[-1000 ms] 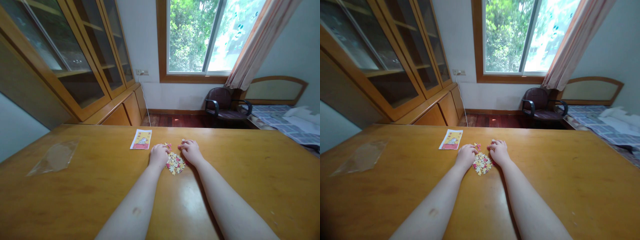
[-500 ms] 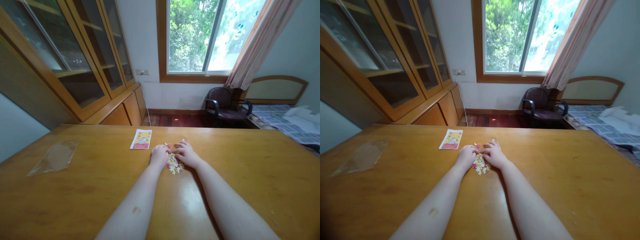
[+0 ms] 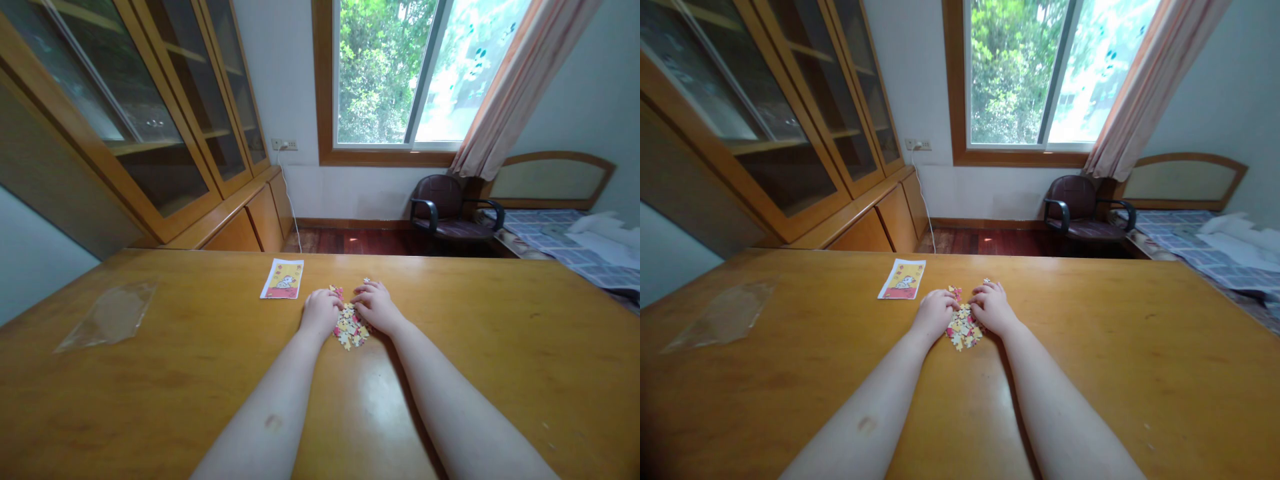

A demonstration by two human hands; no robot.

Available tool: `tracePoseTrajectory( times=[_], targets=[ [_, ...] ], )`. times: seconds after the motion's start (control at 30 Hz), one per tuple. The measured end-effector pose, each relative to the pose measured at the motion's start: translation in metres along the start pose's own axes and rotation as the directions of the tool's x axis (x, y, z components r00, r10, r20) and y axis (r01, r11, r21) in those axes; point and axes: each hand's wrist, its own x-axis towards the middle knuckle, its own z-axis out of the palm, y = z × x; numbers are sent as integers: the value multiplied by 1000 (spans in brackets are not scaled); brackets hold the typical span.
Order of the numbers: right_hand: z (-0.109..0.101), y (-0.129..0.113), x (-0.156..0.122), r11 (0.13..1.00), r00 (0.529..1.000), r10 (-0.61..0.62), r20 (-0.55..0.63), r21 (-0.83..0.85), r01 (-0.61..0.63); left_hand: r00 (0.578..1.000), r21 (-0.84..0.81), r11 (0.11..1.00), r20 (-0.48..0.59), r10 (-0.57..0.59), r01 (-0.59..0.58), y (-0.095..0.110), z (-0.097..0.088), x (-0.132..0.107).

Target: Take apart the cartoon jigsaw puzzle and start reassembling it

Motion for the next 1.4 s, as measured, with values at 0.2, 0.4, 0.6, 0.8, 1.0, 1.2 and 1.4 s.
tracePoseTrajectory(
  times=[0.2, 0.4, 0.6, 0.8, 1.0, 1.2, 1.4],
  targets=[
    [-1, 0, 0, 1000, 1000, 12, -24, 15, -11, 999, 1, 1000, 32, 13, -13, 0, 4, 0],
    [0, 3, 2, 999, 1000, 26, -12, 25, -25, 999, -9, 999, 16, 46, -46, 1, 4, 0],
    [1, 5, 2, 1000, 1000, 16, -2, 0, -16, 998, -10, 998, 18, 55, -55, 1, 4, -1],
    [3, 7, 5, 1000, 1000, 19, -4, -21, -19, 998, -4, 999, 52, 36, -35, 3, 3, -1],
    [2, 6, 4, 1000, 996, 26, -85, -1, -26, 996, -5, 997, 52, 77, -77, 3, 3, -2],
    [3, 7, 2, 999, 998, 35, -46, -21, -36, 994, 8, 996, 65, 83, -84, 5, 2, -4],
    [7, 12, 3, 980, 977, 180, -111, -69, -189, 992, 15, 996, 98, 82, -84, 6, 2, -5]
  ],
)
